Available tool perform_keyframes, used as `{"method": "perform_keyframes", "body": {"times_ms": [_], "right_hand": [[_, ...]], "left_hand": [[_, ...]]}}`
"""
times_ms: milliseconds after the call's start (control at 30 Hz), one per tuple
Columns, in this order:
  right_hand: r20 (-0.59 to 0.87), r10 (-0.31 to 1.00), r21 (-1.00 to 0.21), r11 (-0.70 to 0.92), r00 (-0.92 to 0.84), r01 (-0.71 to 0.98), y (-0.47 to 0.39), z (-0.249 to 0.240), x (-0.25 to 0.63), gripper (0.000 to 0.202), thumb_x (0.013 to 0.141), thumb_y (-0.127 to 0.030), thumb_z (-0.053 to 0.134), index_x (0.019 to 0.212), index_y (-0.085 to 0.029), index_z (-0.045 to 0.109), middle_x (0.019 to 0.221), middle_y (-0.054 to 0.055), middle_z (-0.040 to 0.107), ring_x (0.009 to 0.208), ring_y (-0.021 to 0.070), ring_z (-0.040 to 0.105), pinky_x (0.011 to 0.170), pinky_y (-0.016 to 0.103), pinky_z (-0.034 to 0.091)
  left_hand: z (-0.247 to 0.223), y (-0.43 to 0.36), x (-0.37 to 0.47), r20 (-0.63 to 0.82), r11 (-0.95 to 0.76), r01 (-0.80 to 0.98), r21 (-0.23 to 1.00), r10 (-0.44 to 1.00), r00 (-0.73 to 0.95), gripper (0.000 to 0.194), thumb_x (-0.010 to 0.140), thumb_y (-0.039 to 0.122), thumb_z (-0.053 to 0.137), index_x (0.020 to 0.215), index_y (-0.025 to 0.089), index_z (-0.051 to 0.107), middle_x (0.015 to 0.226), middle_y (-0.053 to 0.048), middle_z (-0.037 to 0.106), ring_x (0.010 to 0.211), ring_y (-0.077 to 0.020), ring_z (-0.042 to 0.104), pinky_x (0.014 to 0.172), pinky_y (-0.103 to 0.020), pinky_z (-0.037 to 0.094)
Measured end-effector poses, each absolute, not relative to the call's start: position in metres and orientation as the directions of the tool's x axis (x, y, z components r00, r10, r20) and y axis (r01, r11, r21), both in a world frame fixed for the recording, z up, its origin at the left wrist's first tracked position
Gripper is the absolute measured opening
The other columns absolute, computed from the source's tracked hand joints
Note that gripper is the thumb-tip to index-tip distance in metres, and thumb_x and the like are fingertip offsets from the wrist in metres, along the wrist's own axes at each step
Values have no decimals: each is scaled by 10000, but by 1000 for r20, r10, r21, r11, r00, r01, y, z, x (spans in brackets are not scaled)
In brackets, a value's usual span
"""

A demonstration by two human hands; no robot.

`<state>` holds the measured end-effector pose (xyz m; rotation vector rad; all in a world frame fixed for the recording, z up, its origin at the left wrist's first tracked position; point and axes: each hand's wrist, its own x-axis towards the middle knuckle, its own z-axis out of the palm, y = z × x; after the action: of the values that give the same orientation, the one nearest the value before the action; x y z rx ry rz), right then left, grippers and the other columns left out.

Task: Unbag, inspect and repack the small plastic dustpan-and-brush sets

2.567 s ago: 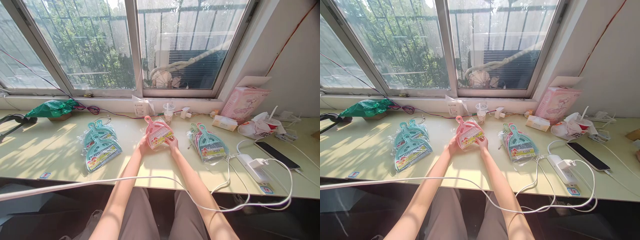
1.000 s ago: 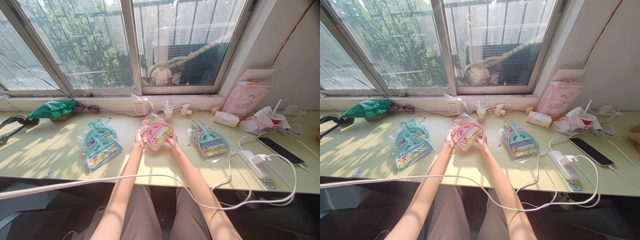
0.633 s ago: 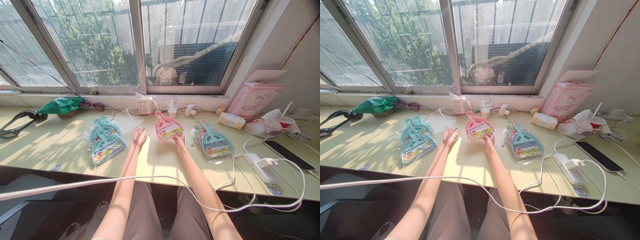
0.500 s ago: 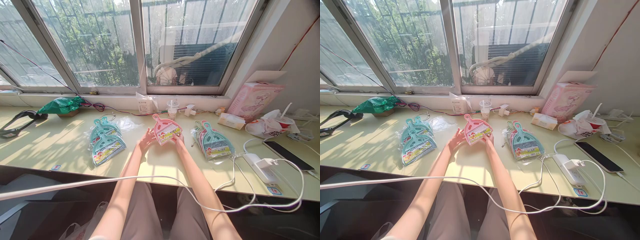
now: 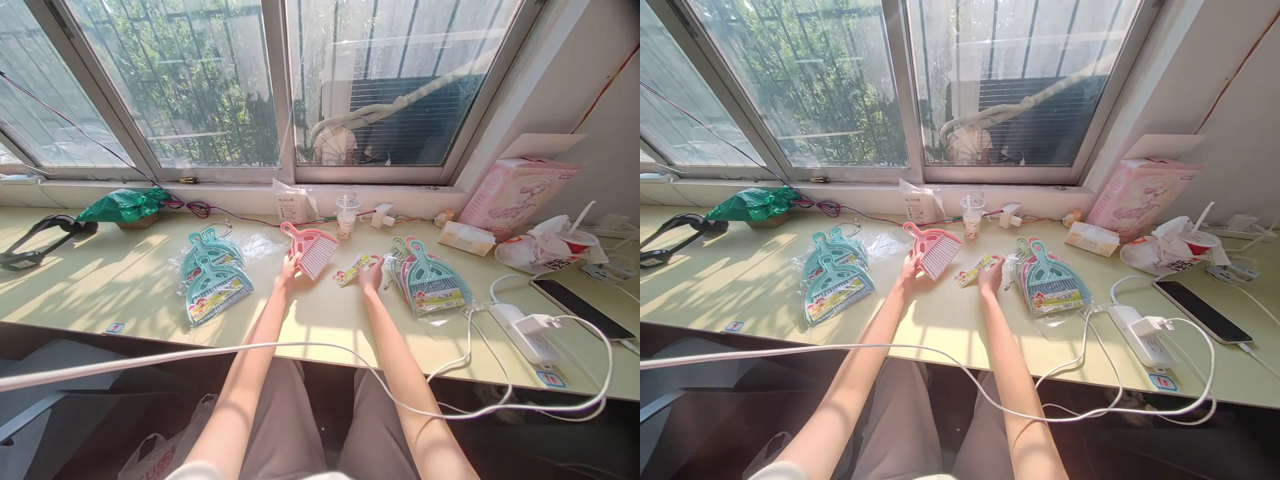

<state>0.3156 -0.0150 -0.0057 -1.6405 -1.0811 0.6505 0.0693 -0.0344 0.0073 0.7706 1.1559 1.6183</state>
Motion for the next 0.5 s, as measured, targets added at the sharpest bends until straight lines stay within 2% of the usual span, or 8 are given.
{"method": "perform_keyframes", "body": {"times_ms": [167, 300, 400, 500], "right_hand": [[228, 879, -874, -6, 419, 486, -20, -2, 318, 274, 825, -265, 587, 1097, -230, 590, 1093, 81, 650, 938, 241, 627, 800, 329, 445], [324, 894, -844, 126, 308, 522, -25, 2, 306, 281, 902, -343, 506, 1119, -221, 637, 1108, 82, 637, 815, 204, 595, 743, 321, 440], [402, 911, -834, 322, 95, 449, -30, 2, 292, 390, 915, -448, 534, 1234, -243, 625, 1240, 99, 620, 949, 226, 631, 763, 333, 491], [439, 898, -850, 423, -23, 314, -36, -1, 279, 481, 895, -507, 577, 1309, -263, 583, 1360, 115, 577, 1170, 264, 602, 811, 354, 542]], "left_hand": [[8, -36, 74, 50, -162, -255, 953, 916, -397, 535, 843, 412, 743, 1297, 206, 550, 1168, -112, 713, 983, -221, 708, 805, -323, 557], [6, -38, 83, 213, -252, -86, 964, 923, -321, 658, 829, 515, 746, 1366, 198, 536, 1170, -126, 732, 1048, -257, 705, 855, -359, 565], [6, -44, 96, 335, -327, 73, 942, 922, -197, 669, 840, 519, 742, 1397, 195, 560, 1157, -126, 744, 1058, -268, 705, 909, -388, 559], [8, -54, 113, 395, -375, 215, 902, 917, -58, 624, 881, 484, 708, 1440, 246, 567, 1197, -112, 735, 1039, -266, 705, 850, -379, 583]]}}
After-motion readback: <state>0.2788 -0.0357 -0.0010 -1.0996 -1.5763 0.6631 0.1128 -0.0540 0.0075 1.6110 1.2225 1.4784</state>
